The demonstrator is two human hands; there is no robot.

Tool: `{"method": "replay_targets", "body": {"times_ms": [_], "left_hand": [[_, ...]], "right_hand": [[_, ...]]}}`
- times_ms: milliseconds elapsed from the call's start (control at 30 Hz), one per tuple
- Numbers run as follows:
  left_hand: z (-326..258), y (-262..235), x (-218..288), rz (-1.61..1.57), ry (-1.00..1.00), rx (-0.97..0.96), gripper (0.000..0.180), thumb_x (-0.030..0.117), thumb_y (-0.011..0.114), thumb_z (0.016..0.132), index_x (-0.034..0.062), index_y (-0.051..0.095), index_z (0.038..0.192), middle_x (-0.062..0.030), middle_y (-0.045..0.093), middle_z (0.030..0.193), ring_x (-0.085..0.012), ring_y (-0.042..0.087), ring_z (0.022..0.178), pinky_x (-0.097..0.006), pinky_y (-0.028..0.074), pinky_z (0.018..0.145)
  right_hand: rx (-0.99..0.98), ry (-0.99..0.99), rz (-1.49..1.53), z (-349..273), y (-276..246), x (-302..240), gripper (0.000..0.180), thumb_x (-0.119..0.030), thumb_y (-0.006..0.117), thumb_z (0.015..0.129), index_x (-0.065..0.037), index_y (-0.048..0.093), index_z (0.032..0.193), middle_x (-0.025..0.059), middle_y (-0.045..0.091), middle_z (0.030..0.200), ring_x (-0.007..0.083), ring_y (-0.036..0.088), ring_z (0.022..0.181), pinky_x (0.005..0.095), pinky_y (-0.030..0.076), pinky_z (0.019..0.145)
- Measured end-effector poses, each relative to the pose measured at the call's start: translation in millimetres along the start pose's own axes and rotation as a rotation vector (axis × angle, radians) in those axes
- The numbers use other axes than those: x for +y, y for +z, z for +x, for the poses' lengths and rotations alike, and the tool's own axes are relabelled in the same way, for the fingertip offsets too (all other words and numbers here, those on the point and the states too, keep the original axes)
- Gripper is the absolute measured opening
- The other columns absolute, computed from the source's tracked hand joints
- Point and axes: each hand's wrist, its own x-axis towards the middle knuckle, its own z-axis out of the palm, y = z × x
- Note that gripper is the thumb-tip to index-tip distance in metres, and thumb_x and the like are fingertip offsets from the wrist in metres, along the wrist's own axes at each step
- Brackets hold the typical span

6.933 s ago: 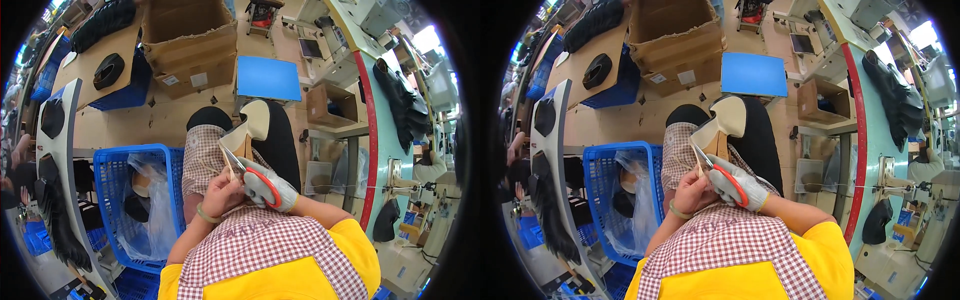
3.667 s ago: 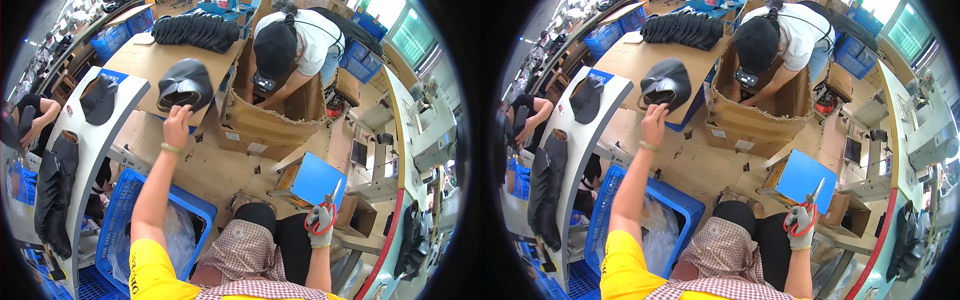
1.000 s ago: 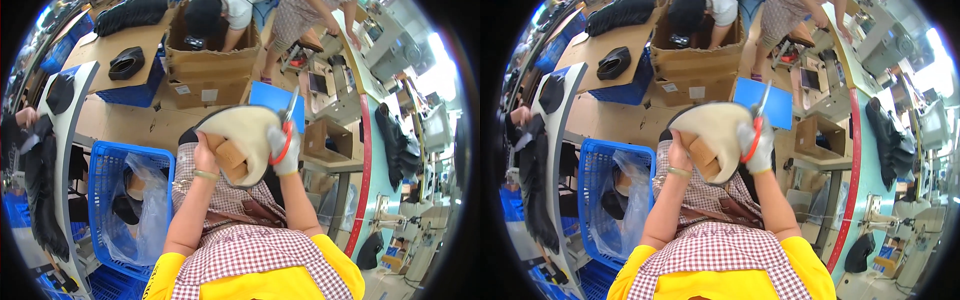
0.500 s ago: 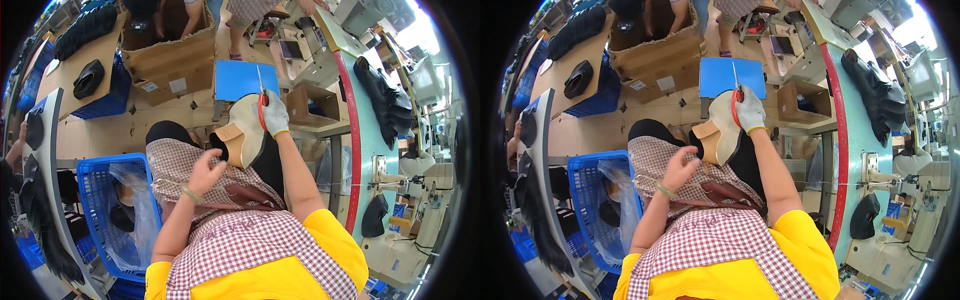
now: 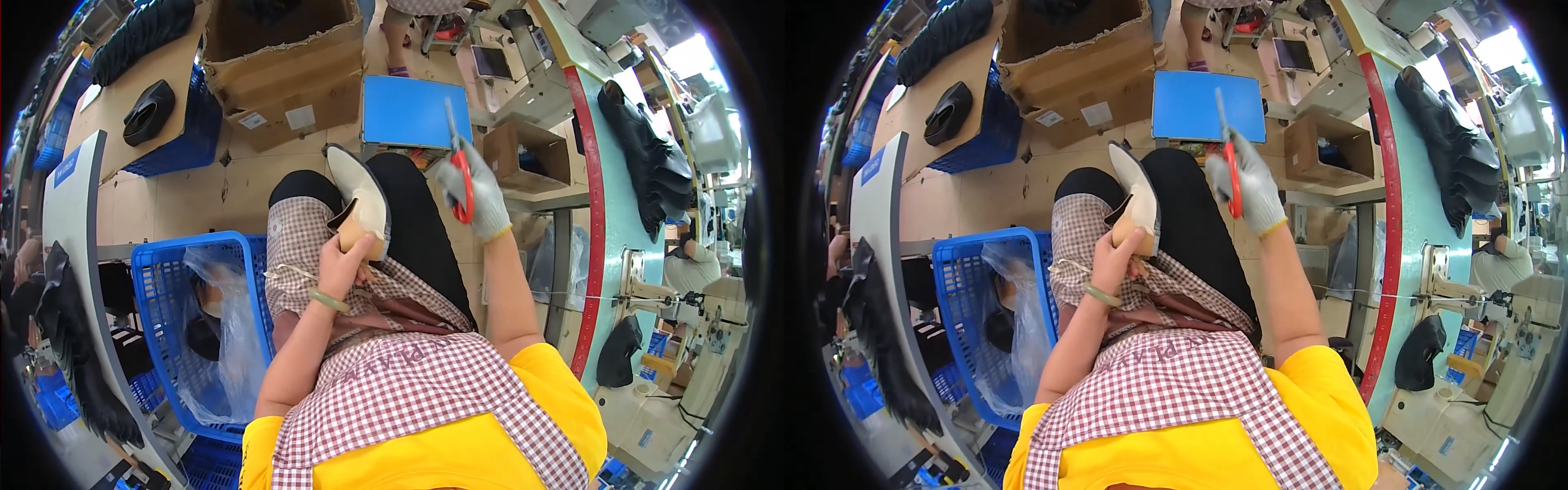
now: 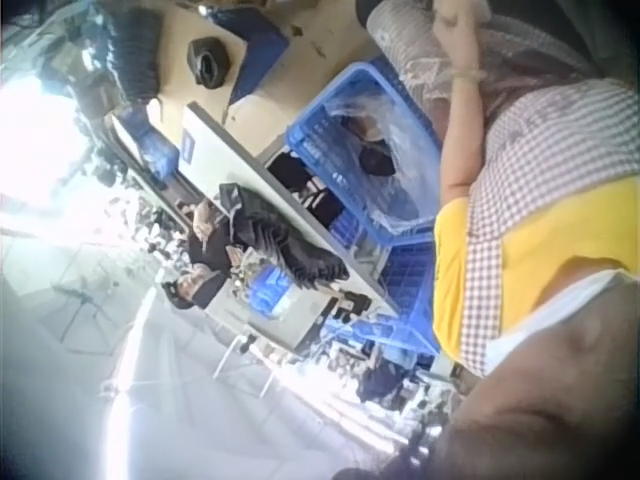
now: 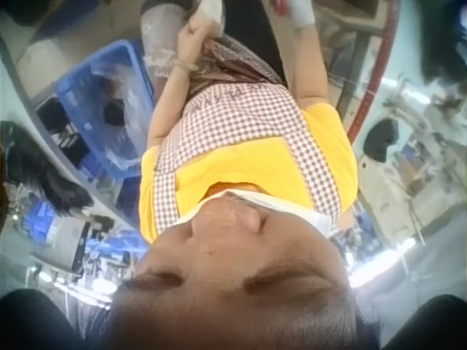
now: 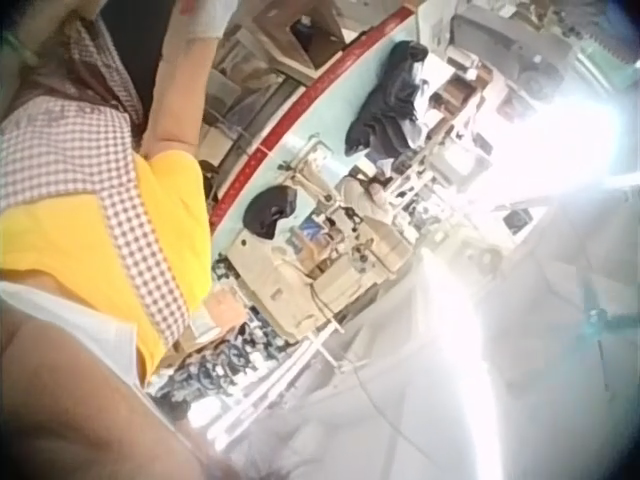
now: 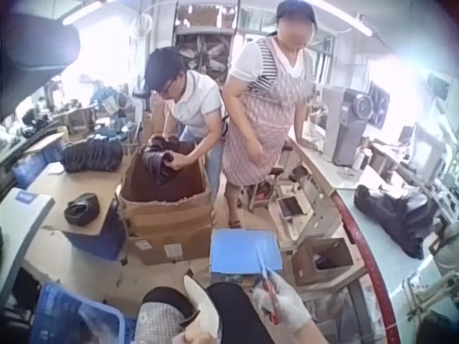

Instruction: Trim excess material from the edges of shoe components using scissors.

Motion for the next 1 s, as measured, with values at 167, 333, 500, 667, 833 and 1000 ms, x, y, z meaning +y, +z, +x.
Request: {"method": "replay_targets", "body": {"times_ms": [167,333,500,667,833,1000], "left_hand": [[-12.5,-6.5,16.4,0.970,0.369,0.358,0.046,0.037,0.076,0.075,-0.0013,0.059,0.093,-0.0120,0.059,0.085,-0.0234,0.060,0.071,-0.032,0.048,0.059],[-18.5,7.9,45.2,0.930,0.883,0.346,0.028,0.019,0.074,0.073,0.0010,0.062,0.091,-0.0100,0.056,0.098,-0.0300,0.057,0.080,-0.038,0.048,0.069],[-5.6,-4.8,36.7,1.079,1.097,0.014,0.012,0.002,0.067,0.073,0.0022,0.065,0.084,-0.0090,0.059,0.091,-0.0261,0.059,0.080,-0.035,0.049,0.068],[-7.3,-7.4,27.4,1.022,1.150,0.096,0.012,0.001,0.068,0.073,0.0011,0.064,0.085,-0.0096,0.060,0.088,-0.0268,0.060,0.076,-0.034,0.050,0.068],[-10.3,-8.0,25.5,0.924,1.032,0.159,0.011,0.001,0.067,0.076,0.0006,0.065,0.087,-0.0100,0.060,0.091,-0.0254,0.061,0.076,-0.033,0.050,0.066],[-13.6,2.6,38.9,0.942,1.001,0.059,0.014,0.002,0.067,0.076,0.0014,0.065,0.090,-0.0099,0.058,0.096,-0.0247,0.059,0.074,-0.033,0.050,0.065]], "right_hand": [[-0.256,0.225,0.003,-62.7,-8.7,5.0,0.083,-0.031,0.067,0.080,-0.003,0.025,0.145,0.0073,0.062,0.083,0.0073,0.054,0.055,0.0200,0.044,0.047],[-0.599,0.395,0.413,-90.3,-24.1,33.1,0.089,-0.046,0.066,0.084,-0.005,0.019,0.148,0.0091,0.066,0.086,0.0055,0.059,0.054,0.0177,0.045,0.044],[-0.675,0.503,0.462,-100.7,-29.5,49.2,0.089,-0.048,0.061,0.087,-0.007,0.012,0.149,0.0100,0.066,0.087,0.0063,0.058,0.053,0.0166,0.046,0.047],[-0.751,0.590,0.550,-96.0,-28.9,57.5,0.085,-0.044,0.060,0.089,-0.008,0.012,0.149,0.0105,0.065,0.086,0.0076,0.059,0.055,0.0162,0.047,0.047],[-0.775,0.636,0.557,-86.6,-24.5,57.9,0.082,-0.043,0.058,0.090,-0.010,0.013,0.150,0.0102,0.064,0.085,0.0076,0.059,0.056,0.0168,0.047,0.048],[-0.747,0.624,0.607,-87.8,-32.8,64.8,0.080,-0.044,0.058,0.090,-0.011,0.015,0.150,0.0102,0.065,0.085,0.0072,0.057,0.053,0.0174,0.047,0.048]]}}
